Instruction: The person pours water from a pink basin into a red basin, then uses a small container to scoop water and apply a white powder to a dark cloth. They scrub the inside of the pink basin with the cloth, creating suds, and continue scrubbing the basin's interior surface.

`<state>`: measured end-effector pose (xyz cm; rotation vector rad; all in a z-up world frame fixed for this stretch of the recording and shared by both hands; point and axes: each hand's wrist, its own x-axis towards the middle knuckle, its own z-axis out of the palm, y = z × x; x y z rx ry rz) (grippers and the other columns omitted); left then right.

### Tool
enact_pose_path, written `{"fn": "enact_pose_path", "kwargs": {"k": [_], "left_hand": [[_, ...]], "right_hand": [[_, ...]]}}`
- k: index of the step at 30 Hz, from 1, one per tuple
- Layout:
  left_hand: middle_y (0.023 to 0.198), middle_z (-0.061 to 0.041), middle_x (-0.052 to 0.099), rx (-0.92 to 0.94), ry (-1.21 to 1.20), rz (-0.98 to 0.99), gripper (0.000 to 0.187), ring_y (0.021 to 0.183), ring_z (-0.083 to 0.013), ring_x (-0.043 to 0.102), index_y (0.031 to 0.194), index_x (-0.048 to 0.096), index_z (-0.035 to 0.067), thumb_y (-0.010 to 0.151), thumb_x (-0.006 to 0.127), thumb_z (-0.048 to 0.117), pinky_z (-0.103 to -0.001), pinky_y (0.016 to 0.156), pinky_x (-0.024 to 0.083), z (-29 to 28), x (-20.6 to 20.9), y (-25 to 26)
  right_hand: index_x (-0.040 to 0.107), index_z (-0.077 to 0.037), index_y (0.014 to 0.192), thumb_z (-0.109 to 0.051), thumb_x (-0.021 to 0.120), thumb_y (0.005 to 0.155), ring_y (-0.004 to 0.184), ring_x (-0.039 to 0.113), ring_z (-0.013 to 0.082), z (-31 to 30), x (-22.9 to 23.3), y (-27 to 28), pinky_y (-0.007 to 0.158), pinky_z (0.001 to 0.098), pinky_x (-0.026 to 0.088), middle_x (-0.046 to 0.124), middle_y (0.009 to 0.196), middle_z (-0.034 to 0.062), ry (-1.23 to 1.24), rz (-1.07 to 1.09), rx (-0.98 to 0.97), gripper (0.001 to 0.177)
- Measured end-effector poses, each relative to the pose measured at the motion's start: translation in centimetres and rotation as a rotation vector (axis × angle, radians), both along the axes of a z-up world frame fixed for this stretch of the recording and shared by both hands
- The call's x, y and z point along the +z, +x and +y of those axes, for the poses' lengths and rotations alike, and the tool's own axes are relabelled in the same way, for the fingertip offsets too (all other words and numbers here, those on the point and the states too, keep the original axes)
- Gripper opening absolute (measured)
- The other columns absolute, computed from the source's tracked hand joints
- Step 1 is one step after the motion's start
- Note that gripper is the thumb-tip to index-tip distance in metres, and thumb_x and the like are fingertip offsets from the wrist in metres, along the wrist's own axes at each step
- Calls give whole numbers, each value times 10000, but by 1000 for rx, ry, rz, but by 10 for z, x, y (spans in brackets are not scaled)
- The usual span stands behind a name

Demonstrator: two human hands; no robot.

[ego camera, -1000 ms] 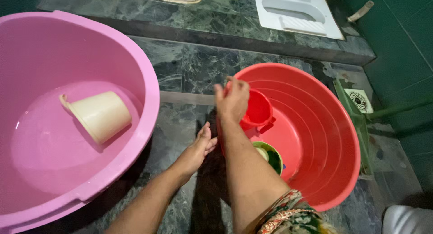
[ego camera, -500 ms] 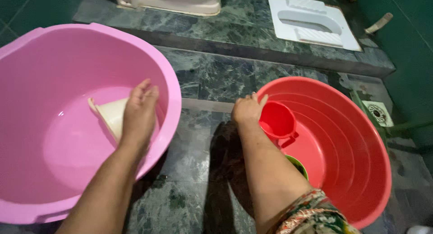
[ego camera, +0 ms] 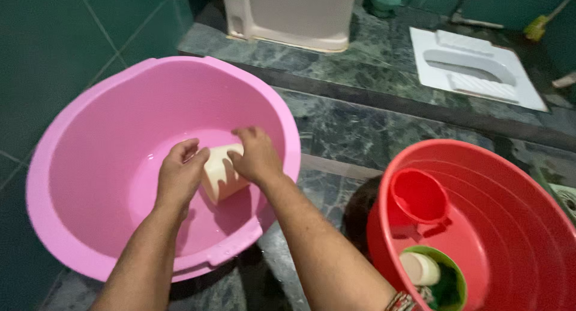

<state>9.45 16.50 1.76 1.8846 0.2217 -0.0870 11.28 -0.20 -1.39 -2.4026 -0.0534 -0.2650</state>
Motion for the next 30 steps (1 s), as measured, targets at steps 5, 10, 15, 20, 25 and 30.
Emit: {"fn": "enact_pose_path", "kwargs": {"k": [5,10,15,20,25,30], "left_hand": [[1410,-128,636,144,322,-55,453,1357,-266,572,1347,662,169,928,687,340,-465,1162,449,73,-6,8],[1457,-145,569,284,793,-120,430,1416,-337,469,1296,696,161,895,747,309,-556,1175,326,139,-16,9],[1473,-231,523,464,897,-62,700,1361,-424,472,1383,617,122,771,855,366,-575,1070,404,181,-25,10],[1290,-292,617,636,481,332,765,1135,-422,658,1440,472,-23,830,824,276,-529,950,526,196,-14,17],[1115,-297,720,600,-16,129,504,907,-333,753,1282,636,-109,792,729,-34,-403,778,614,208,-16,17],[1028,-270,718,520,-46,84,474,833,-309,743,1211,617,-68,742,684,-107,-407,696,611,182,14,20]], "right_hand": [[618,-189,1361,-336,721,950,1341,499,376,45,-11,-2,1086,494,453,503,1460,198,-170,238,105,448],[272,-164,1611,-375,658,955,1251,568,347,86,5,-5,975,487,555,500,1431,198,-678,500,332,790],[439,-78,1489,-480,588,1006,1251,529,379,88,-11,4,957,493,564,349,1520,223,-845,569,342,646],[658,2,1277,-93,659,963,958,750,261,64,-59,28,724,377,651,485,1458,208,-657,550,56,329],[721,-193,1157,-29,674,835,1004,678,326,44,-56,15,891,457,558,666,1167,131,-268,278,-99,365],[577,-225,1295,-14,679,759,973,704,294,21,-42,2,818,435,594,689,1160,115,-72,272,-258,584]]}}
